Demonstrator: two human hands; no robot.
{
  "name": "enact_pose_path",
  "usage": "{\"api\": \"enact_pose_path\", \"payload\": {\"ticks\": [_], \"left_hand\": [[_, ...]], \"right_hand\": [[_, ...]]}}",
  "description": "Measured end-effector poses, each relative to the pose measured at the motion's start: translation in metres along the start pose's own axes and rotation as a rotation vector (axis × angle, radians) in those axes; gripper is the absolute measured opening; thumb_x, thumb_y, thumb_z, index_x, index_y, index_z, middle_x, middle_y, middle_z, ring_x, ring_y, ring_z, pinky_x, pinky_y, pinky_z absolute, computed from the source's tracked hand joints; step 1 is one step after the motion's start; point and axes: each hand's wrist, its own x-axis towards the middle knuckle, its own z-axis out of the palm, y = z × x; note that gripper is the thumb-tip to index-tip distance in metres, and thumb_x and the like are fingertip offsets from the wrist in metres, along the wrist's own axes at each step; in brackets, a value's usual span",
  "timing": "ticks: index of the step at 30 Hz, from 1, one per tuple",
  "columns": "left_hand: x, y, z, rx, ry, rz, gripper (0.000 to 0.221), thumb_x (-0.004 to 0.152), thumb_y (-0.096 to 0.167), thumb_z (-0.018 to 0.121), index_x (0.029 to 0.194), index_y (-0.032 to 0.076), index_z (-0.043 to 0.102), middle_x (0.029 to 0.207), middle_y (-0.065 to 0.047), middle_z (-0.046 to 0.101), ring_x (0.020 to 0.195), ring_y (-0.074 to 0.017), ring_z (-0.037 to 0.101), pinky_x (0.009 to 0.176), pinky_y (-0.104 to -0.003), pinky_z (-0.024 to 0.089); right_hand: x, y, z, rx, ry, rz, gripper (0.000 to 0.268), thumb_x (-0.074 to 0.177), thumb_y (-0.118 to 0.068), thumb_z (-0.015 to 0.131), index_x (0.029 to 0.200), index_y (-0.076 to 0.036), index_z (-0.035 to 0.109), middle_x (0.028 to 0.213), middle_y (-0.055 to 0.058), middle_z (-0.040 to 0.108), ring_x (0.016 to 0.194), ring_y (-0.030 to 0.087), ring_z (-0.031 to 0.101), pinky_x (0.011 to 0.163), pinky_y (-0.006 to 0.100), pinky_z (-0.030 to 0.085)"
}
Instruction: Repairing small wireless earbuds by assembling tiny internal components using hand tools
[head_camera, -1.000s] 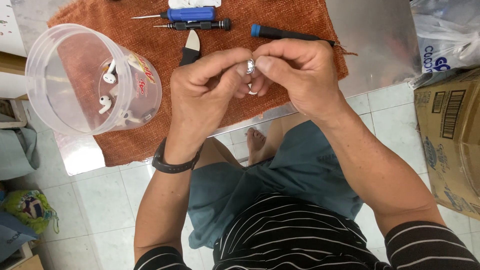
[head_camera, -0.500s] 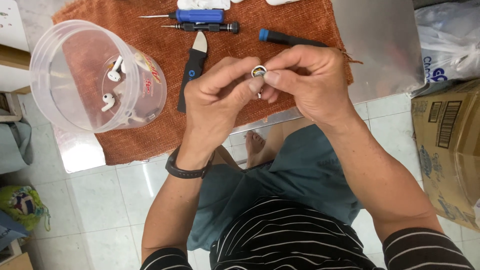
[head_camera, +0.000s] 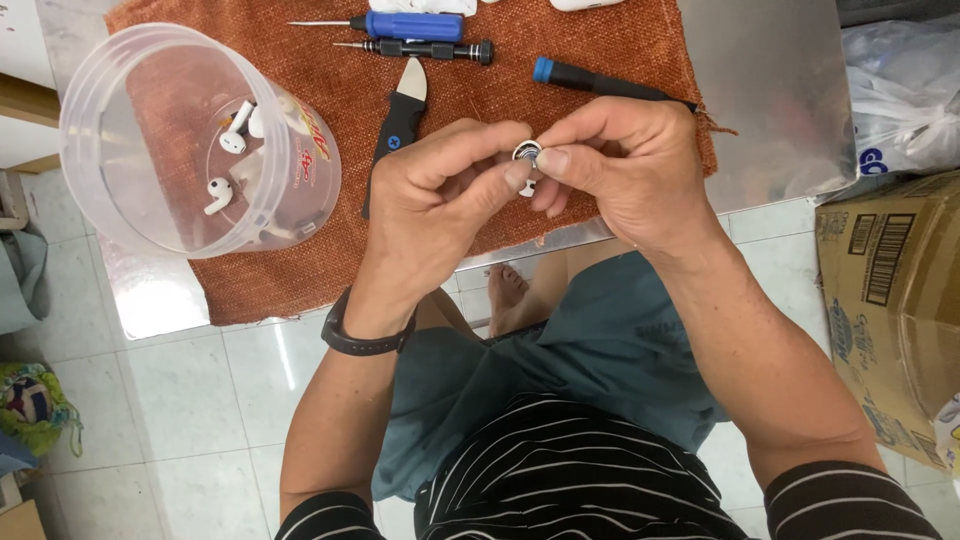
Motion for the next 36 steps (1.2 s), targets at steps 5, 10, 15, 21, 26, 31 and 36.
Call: {"api": "enact_pose_path", "payload": {"ticks": [5, 10, 15, 21, 26, 31, 36], "left_hand": [[0.001, 0.003, -0.001, 0.173, -0.013, 0.062, 0.029, 0.102, -0.002, 0.073, 0.129, 0.007, 0.066, 0.105, -0.009, 0.069, 0.093, -0.0154, 0.067, 0.085, -0.025, 0.059], [-0.003, 0.0, 0.003, 0.402, 0.02, 0.19, 0.029, 0.102, -0.005, 0.072, 0.128, 0.007, 0.065, 0.105, -0.011, 0.071, 0.09, -0.0182, 0.07, 0.081, -0.028, 0.061], [-0.003, 0.001, 0.008, 0.509, 0.036, 0.219, 0.04, 0.102, -0.006, 0.076, 0.136, 0.01, 0.061, 0.113, -0.011, 0.072, 0.097, -0.0195, 0.071, 0.092, -0.029, 0.062], [0.002, 0.011, 0.005, 0.501, 0.041, 0.243, 0.029, 0.1, -0.006, 0.075, 0.125, 0.005, 0.065, 0.11, -0.014, 0.074, 0.093, -0.0215, 0.073, 0.086, -0.03, 0.063], [0.006, 0.031, 0.008, 0.545, 0.048, 0.212, 0.018, 0.098, -0.009, 0.073, 0.112, 0.002, 0.069, 0.103, -0.012, 0.074, 0.093, -0.0209, 0.072, 0.084, -0.029, 0.06], [0.006, 0.035, 0.006, 0.538, 0.053, 0.186, 0.014, 0.098, -0.008, 0.073, 0.108, 0.0, 0.07, 0.1, -0.013, 0.072, 0.09, -0.0201, 0.071, 0.08, -0.027, 0.06], [0.006, 0.033, 0.005, 0.565, 0.072, 0.183, 0.014, 0.098, -0.011, 0.071, 0.105, 0.001, 0.069, 0.104, -0.013, 0.07, 0.094, -0.0214, 0.069, 0.085, -0.029, 0.06]], "right_hand": [[0.0, 0.001, 0.001, -0.002, 0.016, 0.012, 0.011, 0.098, -0.005, 0.071, 0.102, 0.005, 0.067, 0.08, 0.019, 0.071, 0.068, 0.023, 0.074, 0.059, 0.025, 0.063], [0.001, -0.002, 0.003, -0.018, 0.042, 0.03, 0.011, 0.099, -0.006, 0.07, 0.102, 0.005, 0.068, 0.081, 0.02, 0.071, 0.068, 0.024, 0.074, 0.059, 0.026, 0.064], [0.002, -0.001, 0.0, 0.034, 0.015, 0.03, 0.017, 0.099, -0.012, 0.07, 0.104, 0.005, 0.067, 0.081, 0.02, 0.071, 0.069, 0.026, 0.075, 0.059, 0.027, 0.064], [0.002, 0.004, 0.0, 0.049, 0.06, 0.054, 0.016, 0.099, -0.009, 0.07, 0.107, 0.005, 0.069, 0.084, 0.021, 0.072, 0.068, 0.025, 0.074, 0.057, 0.027, 0.064], [0.002, -0.004, 0.007, -0.027, 0.064, 0.035, 0.011, 0.1, 0.0, 0.068, 0.108, 0.007, 0.068, 0.085, 0.021, 0.072, 0.069, 0.025, 0.074, 0.059, 0.027, 0.065], [0.002, -0.008, 0.01, -0.058, 0.062, 0.009, 0.009, 0.101, 0.003, 0.068, 0.108, 0.007, 0.069, 0.088, 0.021, 0.073, 0.069, 0.025, 0.075, 0.059, 0.026, 0.065], [0.003, -0.012, 0.013, -0.135, 0.063, -0.044, 0.006, 0.1, 0.006, 0.068, 0.105, 0.008, 0.07, 0.082, 0.02, 0.072, 0.068, 0.023, 0.073, 0.062, 0.027, 0.065]]}}
